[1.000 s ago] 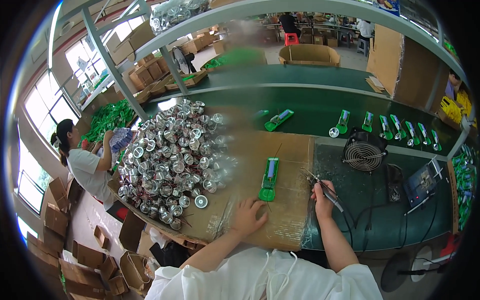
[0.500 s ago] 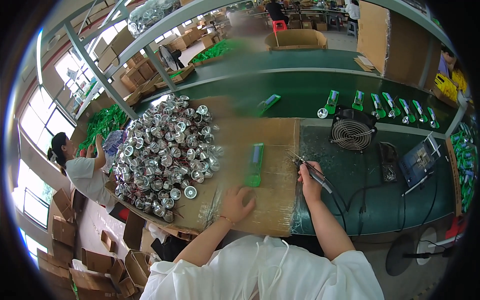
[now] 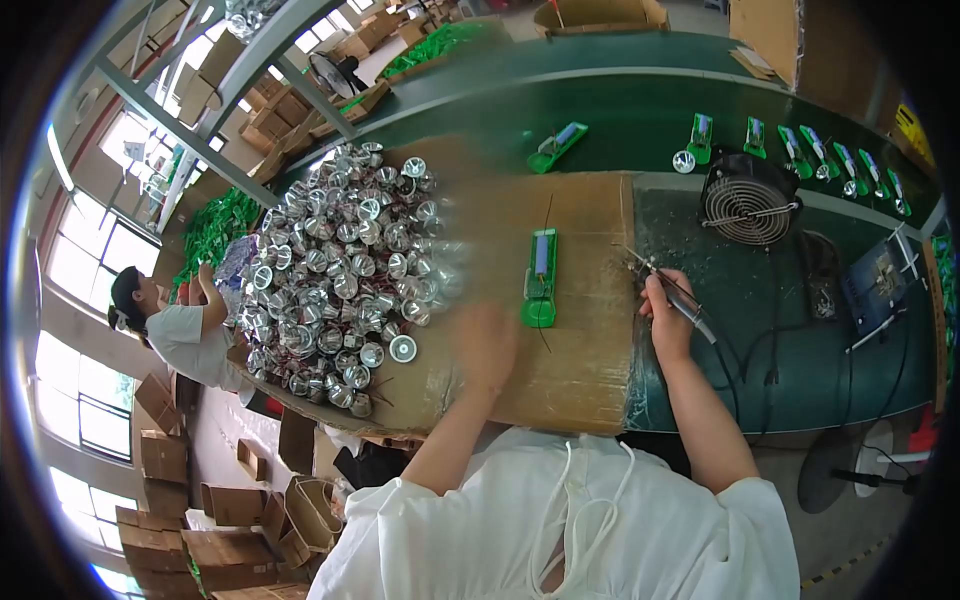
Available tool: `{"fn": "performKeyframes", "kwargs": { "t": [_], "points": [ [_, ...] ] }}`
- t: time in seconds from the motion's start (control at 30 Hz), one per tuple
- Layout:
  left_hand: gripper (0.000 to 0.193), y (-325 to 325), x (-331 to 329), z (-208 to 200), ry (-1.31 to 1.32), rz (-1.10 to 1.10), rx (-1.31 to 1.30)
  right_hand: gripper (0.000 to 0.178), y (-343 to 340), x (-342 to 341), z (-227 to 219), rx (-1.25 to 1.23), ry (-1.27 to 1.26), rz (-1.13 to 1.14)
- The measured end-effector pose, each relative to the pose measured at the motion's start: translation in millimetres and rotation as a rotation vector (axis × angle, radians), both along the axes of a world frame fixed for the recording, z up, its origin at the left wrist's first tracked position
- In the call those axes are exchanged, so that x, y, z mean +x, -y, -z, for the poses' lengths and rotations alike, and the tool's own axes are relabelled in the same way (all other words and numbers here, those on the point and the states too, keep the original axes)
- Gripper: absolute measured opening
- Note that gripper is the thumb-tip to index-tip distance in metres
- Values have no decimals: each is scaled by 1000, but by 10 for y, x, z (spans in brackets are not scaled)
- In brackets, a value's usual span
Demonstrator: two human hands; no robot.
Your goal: Soldering electrical components onto circuit boards at a factory workstation.
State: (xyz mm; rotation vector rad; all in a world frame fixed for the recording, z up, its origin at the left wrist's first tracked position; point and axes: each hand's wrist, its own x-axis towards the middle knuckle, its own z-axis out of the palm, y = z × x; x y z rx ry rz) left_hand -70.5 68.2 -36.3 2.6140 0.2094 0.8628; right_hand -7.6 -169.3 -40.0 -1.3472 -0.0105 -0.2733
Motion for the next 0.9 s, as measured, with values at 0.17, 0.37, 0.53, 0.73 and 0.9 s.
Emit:
{"fn": "performKeyframes", "kwargs": {
  "t": [0.17,0.37,0.53,0.73,0.9],
  "points": [
    [16,42,320,97,-189,116,90,18,-41,4,26,-37,-15,1],
    [18,26,135,-38,-230,296,3,14,4,-55,-15,-22,-87,52],
    [32,-330,391,-400,226,-377,156,17,39,-206,-111,8,-169,40],
    [9,-683,812,-305,152,-446,172,21,38,-441,-191,-58,-153,-91],
    [10,-433,534,-616,145,97,-554,18,129,-615,-250,-60,-126,-119]
  ]
}}
